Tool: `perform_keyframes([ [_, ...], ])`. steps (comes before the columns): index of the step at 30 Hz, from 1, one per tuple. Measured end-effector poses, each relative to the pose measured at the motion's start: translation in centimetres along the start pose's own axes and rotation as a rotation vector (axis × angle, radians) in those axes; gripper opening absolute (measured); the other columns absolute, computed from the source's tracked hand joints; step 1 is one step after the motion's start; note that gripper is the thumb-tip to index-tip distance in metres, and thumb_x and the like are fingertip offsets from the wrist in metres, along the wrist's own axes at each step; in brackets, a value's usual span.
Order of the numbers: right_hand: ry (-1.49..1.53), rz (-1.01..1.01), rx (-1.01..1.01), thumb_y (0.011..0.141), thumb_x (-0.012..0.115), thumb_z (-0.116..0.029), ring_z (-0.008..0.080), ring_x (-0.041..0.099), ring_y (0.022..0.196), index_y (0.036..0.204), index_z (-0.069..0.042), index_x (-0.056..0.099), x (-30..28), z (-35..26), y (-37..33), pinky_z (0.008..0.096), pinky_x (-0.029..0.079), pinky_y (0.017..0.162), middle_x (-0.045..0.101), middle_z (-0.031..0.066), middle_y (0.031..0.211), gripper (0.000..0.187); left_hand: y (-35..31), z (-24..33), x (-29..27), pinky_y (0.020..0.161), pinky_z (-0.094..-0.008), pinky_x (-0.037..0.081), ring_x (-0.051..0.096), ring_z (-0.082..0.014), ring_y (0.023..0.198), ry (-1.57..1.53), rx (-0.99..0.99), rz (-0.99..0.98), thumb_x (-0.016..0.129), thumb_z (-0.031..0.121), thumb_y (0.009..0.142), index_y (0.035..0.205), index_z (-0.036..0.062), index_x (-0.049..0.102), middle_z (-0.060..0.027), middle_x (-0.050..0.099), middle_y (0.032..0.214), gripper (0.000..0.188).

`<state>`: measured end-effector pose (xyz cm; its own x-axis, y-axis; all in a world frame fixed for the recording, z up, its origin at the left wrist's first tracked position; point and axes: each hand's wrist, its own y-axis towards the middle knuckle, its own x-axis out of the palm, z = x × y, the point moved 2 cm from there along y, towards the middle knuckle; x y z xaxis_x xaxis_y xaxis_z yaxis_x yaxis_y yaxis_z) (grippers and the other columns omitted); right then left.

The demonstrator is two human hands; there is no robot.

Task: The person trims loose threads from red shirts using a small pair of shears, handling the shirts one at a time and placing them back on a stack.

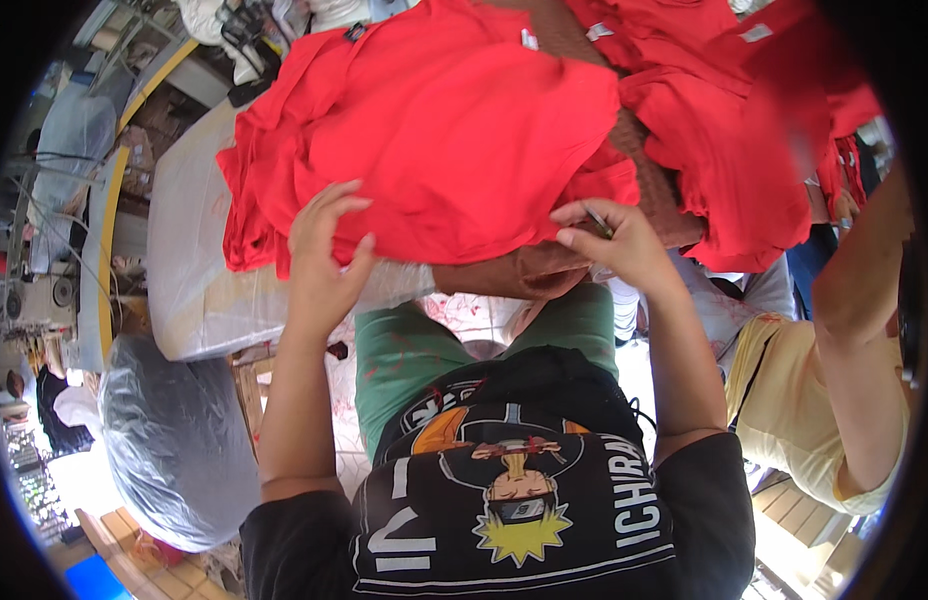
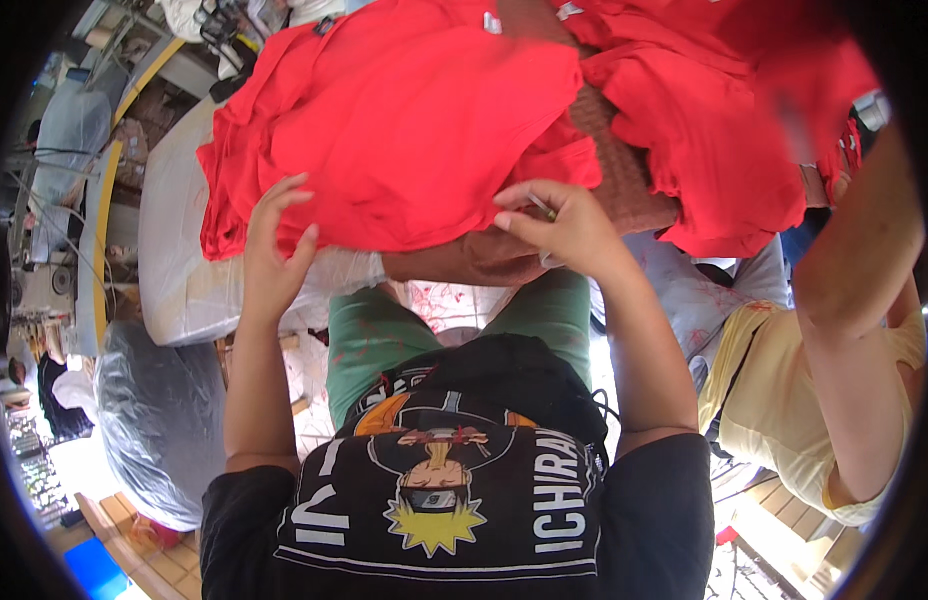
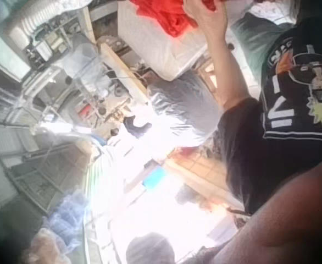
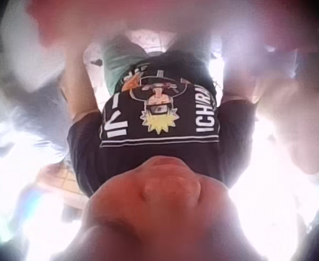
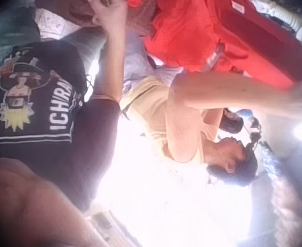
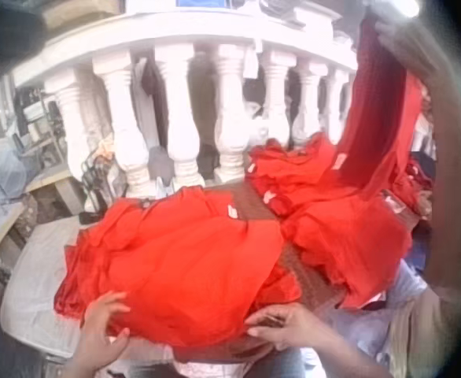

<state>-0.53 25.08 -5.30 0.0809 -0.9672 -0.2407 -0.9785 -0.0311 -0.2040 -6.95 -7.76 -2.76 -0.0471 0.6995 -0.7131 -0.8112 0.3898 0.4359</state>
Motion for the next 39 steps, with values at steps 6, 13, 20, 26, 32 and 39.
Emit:
perform_keyframes([
  [6, 0.025, 0.113, -0.042, 0.086, 0.068, -0.011, 0.0003, 0.046, 0.055, 0.100, -0.004, 0.063, 1.2, 0.5, 1.1, 0.0183, 0.033, 0.040, 0.058, -0.0051, 0.079, 0.016, 0.6, 4.4, 5.9, 0.087, -0.0314, 0.049, 0.064, -0.0233, 0.100, -0.277, 0.007, -0.121, 0.067, 0.006, 0.084, 0.101, 0.0063, 0.069, -0.0091, 0.067, 0.107, 0.017],
  [13, -0.177, 0.080, -0.045, 0.084, 0.066, -0.009, 0.0020, 0.045, 0.064, 0.087, -0.003, 0.064, 0.5, 1.5, 0.1, 0.0207, 0.038, 0.051, 0.055, -0.0050, 0.074, 0.007, -0.9, 4.2, 10.3, 0.079, -0.0353, 0.051, 0.064, -0.0249, 0.091, -0.208, -0.015, -0.139, 0.073, 0.017, 0.078, 0.099, 0.0070, 0.070, -0.0051, 0.066, 0.103, 0.023],
  [20, -0.037, 0.119, 0.111, 0.083, 0.070, -0.009, 0.0016, 0.046, 0.066, 0.090, -0.002, 0.063, 1.4, 0.7, -0.4, 0.0190, 0.036, 0.047, 0.053, -0.0052, 0.076, 0.012, -1.2, 4.6, 11.0, 0.076, -0.0345, 0.051, 0.064, -0.0242, 0.087, -0.142, -0.006, -0.156, 0.076, 0.015, 0.075, 0.088, 0.0042, 0.070, -0.0049, 0.066, 0.101, 0.018],
  [26, -0.212, 0.116, -0.049, 0.081, 0.072, -0.004, 0.0021, 0.042, 0.064, 0.089, -0.002, 0.061, 1.5, 1.2, -0.7, 0.0180, 0.037, 0.050, 0.046, -0.0042, 0.080, 0.014, -1.7, 4.7, 9.5, 0.076, -0.0349, 0.049, 0.063, -0.0234, 0.085, -0.174, 0.200, -0.223, 0.074, 0.013, 0.076, 0.076, 0.0055, 0.068, -0.0034, 0.068, 0.095, 0.009],
  [32, -0.226, 0.093, -0.080, 0.079, 0.073, -0.004, 0.0040, 0.042, 0.065, 0.087, -0.001, 0.061, 0.8, 1.8, -0.9, 0.0208, 0.038, 0.050, 0.045, -0.0033, 0.080, 0.015, -0.3, 5.6, 6.3, 0.078, -0.0355, 0.049, 0.062, -0.0249, 0.087, -0.488, 0.264, -0.517, 0.075, 0.009, 0.074, 0.075, 0.0040, 0.065, -0.0039, 0.067, 0.097, 0.011],
  [39, -0.086, 0.056, 0.013, 0.082, 0.072, -0.010, 0.0035, 0.048, 0.063, 0.092, -0.002, 0.065, 0.8, 1.6, -1.2, 0.0204, 0.041, 0.048, 0.053, -0.0035, 0.083, 0.014, 1.0, 7.2, 9.3, 0.080, -0.0336, 0.049, 0.062, -0.0232, 0.092, -0.302, 0.132, -0.249, 0.075, 0.009, 0.076, 0.097, 0.0062, 0.068, -0.0073, 0.067, 0.102, 0.022],
])
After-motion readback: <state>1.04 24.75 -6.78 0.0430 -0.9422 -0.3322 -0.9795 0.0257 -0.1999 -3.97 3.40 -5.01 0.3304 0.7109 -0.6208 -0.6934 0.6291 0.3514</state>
